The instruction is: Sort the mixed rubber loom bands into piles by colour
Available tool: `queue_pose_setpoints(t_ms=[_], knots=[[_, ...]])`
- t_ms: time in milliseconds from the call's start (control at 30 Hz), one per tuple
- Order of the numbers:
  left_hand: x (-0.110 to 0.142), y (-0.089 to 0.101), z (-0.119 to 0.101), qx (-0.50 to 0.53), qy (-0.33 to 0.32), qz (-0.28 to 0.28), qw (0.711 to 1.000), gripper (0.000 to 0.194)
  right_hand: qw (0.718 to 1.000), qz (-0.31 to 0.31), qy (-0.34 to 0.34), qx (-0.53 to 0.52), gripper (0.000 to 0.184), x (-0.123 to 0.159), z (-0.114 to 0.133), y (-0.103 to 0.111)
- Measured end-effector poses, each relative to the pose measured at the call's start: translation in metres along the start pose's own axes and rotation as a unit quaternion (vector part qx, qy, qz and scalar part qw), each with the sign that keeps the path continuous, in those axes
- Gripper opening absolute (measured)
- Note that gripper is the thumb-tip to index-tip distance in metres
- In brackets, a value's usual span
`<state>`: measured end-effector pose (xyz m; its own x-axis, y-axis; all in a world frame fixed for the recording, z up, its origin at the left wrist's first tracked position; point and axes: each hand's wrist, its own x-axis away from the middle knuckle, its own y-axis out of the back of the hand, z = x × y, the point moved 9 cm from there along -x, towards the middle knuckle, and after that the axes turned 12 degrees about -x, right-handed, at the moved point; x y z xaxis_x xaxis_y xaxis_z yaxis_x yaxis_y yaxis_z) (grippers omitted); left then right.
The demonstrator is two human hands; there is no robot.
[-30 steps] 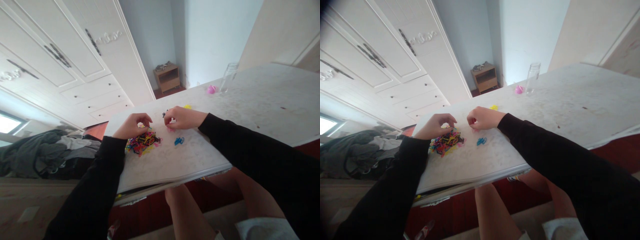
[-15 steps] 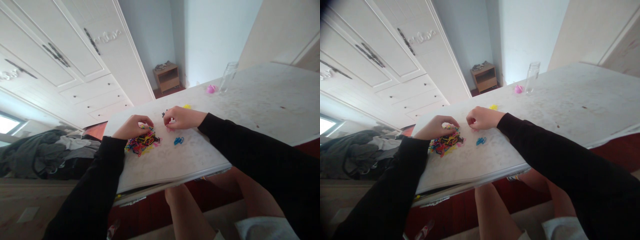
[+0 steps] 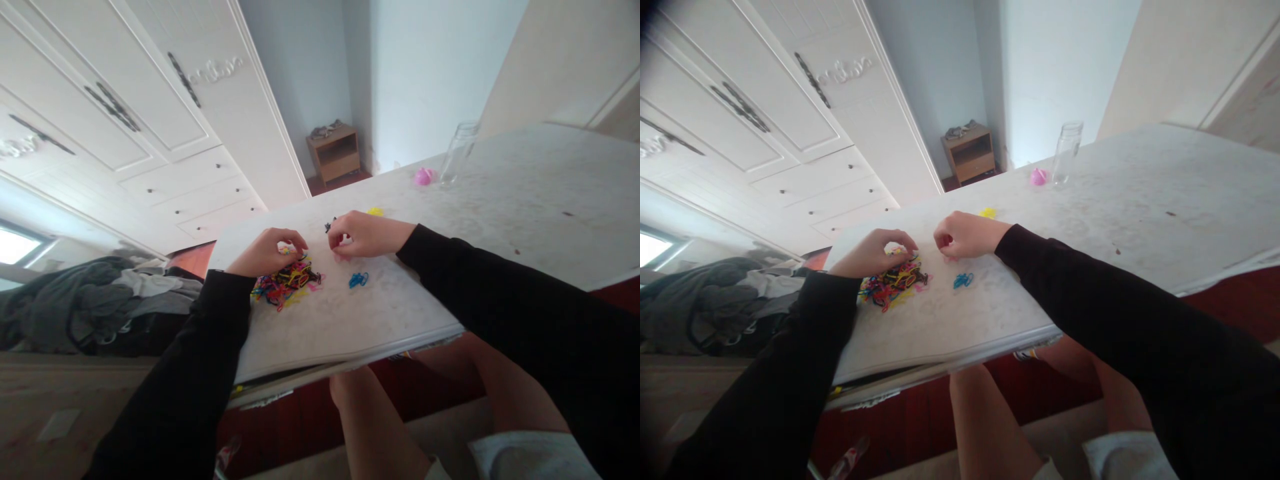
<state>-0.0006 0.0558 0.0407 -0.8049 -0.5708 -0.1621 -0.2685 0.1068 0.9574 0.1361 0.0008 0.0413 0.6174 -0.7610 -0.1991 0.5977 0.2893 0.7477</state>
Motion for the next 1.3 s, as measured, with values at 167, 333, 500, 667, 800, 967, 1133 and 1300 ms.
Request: queue_pose_setpoints(t_ms=[167,333,500,667,800,967,1133,1300], knots=[[0.0,-0.004,0.0,0.002,-0.005,0.019,1.0,0.02,1.0,0.001,-0.001,-0.001,0.017,0.0,-0.001,0.0],[0.0,-0.006,0.0,0.006,-0.015,0.023,1.0,0.019,1.0,0.004,0.0,-0.006,0.016,-0.001,-0.002,-0.001],[0.0,-0.008,-0.004,0.015,-0.027,0.025,0.999,0.021,1.0,0.0,0.003,-0.007,0.016,-0.001,-0.001,0.0],[0.0,-0.003,-0.004,0.019,-0.022,0.003,1.0,0.023,1.0,-0.002,0.003,0.003,0.015,0.0,-0.002,0.0],[0.001,0.002,-0.005,0.041,-0.017,-0.025,0.999,0.021,1.0,-0.004,0.003,0.013,0.015,-0.001,-0.003,0.0],[0.001,0.001,-0.002,0.13,0.008,-0.025,0.991,0.018,1.0,-0.011,0.006,0.017,0.015,-0.001,-0.001,0.002],[0.001,0.004,-0.005,0.158,0.001,-0.046,0.986,0.015,0.999,-0.029,0.014,0.011,0.013,-0.001,0.002,0.005],[0.001,0.003,-0.007,0.177,0.012,-0.045,0.983,0.018,0.999,-0.031,0.037,-0.015,0.011,-0.001,0.008,0.002]])
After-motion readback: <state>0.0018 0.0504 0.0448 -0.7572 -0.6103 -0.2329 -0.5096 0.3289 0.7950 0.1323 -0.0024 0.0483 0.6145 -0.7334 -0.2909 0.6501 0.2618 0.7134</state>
